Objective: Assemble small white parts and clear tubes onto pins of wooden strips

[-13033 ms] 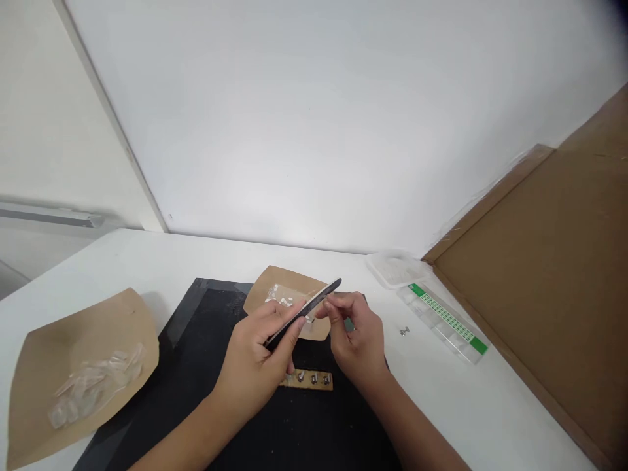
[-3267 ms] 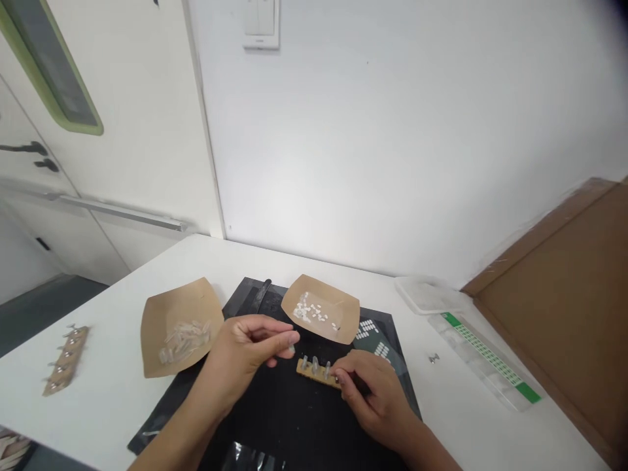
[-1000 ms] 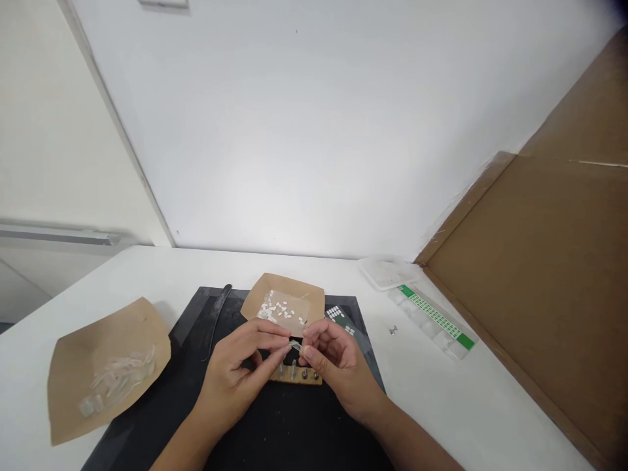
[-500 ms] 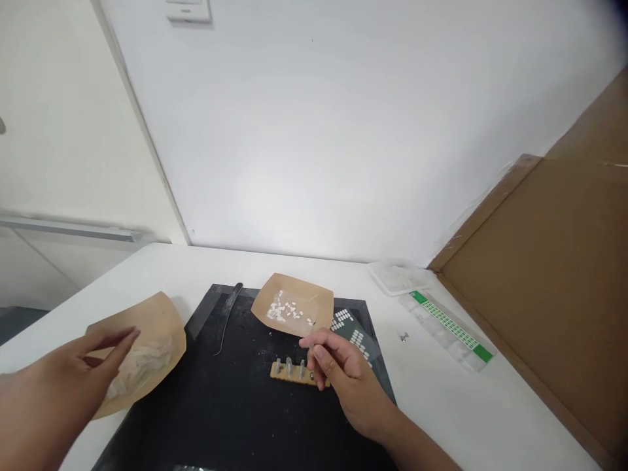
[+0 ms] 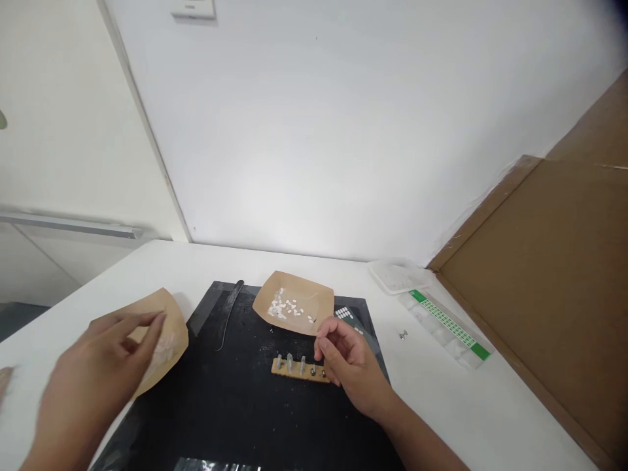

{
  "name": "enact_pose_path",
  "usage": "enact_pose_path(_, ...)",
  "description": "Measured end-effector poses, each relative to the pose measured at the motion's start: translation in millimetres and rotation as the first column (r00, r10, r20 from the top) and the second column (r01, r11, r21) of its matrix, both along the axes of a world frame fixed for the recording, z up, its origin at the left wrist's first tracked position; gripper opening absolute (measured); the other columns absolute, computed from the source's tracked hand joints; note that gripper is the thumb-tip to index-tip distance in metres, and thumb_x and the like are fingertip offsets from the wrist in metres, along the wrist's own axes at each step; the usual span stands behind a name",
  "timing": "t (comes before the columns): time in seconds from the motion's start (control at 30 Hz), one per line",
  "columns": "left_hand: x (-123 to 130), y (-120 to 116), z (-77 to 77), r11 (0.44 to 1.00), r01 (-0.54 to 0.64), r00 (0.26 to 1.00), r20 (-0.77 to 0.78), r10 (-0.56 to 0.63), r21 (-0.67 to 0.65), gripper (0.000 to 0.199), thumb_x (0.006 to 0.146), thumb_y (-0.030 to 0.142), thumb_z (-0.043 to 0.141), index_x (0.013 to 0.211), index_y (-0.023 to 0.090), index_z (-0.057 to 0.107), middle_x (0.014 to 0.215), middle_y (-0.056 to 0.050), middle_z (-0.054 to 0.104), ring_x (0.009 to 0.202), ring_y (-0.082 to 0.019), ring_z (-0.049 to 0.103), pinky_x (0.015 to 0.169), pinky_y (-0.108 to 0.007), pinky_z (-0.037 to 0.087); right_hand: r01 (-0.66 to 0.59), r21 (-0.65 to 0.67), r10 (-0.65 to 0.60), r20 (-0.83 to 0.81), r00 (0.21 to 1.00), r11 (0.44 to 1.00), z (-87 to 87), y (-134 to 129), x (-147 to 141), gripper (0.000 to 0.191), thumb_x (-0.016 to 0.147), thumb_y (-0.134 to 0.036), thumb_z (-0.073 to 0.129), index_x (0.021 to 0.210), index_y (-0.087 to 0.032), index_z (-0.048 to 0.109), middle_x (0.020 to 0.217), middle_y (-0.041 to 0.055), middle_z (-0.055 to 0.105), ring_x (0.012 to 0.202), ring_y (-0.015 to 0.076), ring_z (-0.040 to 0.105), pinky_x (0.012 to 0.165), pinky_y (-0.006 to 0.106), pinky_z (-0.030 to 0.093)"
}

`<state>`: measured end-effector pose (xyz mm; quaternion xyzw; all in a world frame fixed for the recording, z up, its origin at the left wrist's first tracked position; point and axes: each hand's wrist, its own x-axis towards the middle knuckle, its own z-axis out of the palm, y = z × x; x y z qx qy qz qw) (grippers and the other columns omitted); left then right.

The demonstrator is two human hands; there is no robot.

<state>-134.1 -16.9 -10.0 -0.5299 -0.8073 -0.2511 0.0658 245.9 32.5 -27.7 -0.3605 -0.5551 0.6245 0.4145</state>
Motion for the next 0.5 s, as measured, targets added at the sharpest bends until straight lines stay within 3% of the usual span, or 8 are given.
enact_pose_path(0.1,40.3,10.2,17.8,0.987,0.156,0.988,-0.001,-0.157,0.042,0.038,0.094,0.053,0.051,0.097,0.025,0.076,0.099,-0.002,0.076,0.073,-0.020,0.068,0.071,-0.031,0.049,0.041,0.000,-0.041,0.041,0.998,0.999,-1.8,0.9,-0.8,0.034,0.096,-0.054,0.071,0.099,-0.020,0.064,0.070,-0.0049,0.054,0.054,0.0077,0.040,0.049,0.021,0.033)
enact_pose_path(0.23,71.4,18.1,27.3,0.978,0.205,0.978,0.027,-0.206,0.032,0.041,0.095,0.055,0.048,0.096,0.026,0.077,0.074,0.000,0.071,0.063,-0.020,0.065,0.059,-0.029,0.045,0.162,0.075,-0.166,0.046,0.985,0.984,1.8,6.9,2.0,0.036,0.097,-0.056,0.069,0.102,-0.020,0.067,0.081,-0.0014,0.060,0.061,0.0088,0.044,0.057,0.023,0.038)
enact_pose_path(0.37,93.0,13.8,22.1,0.942,0.323,0.935,0.121,-0.332,0.087,0.041,0.098,0.056,0.049,0.102,0.025,0.076,0.078,-0.001,0.074,0.067,-0.021,0.067,0.061,-0.029,0.049,0.245,0.129,-0.246,-0.008,0.969,0.961,16.1,13.7,15.2,0.040,0.102,-0.059,0.057,0.107,-0.021,0.068,0.086,0.0009,0.061,0.057,0.0093,0.040,0.053,0.025,0.034)
enact_pose_path(0.5,105.6,3.4,2.5,0.915,0.385,0.903,0.158,-0.400,0.118,0.039,0.103,0.043,0.042,0.129,0.028,0.068,0.097,0.000,0.080,0.075,-0.021,0.073,0.068,-0.029,0.056,0.276,0.307,-0.343,0.193,0.919,0.911,25.9,15.4,40.7,0.040,0.107,-0.055,0.050,0.117,-0.022,0.069,0.075,0.0005,0.064,0.055,0.0129,0.046,0.054,0.027,0.041)
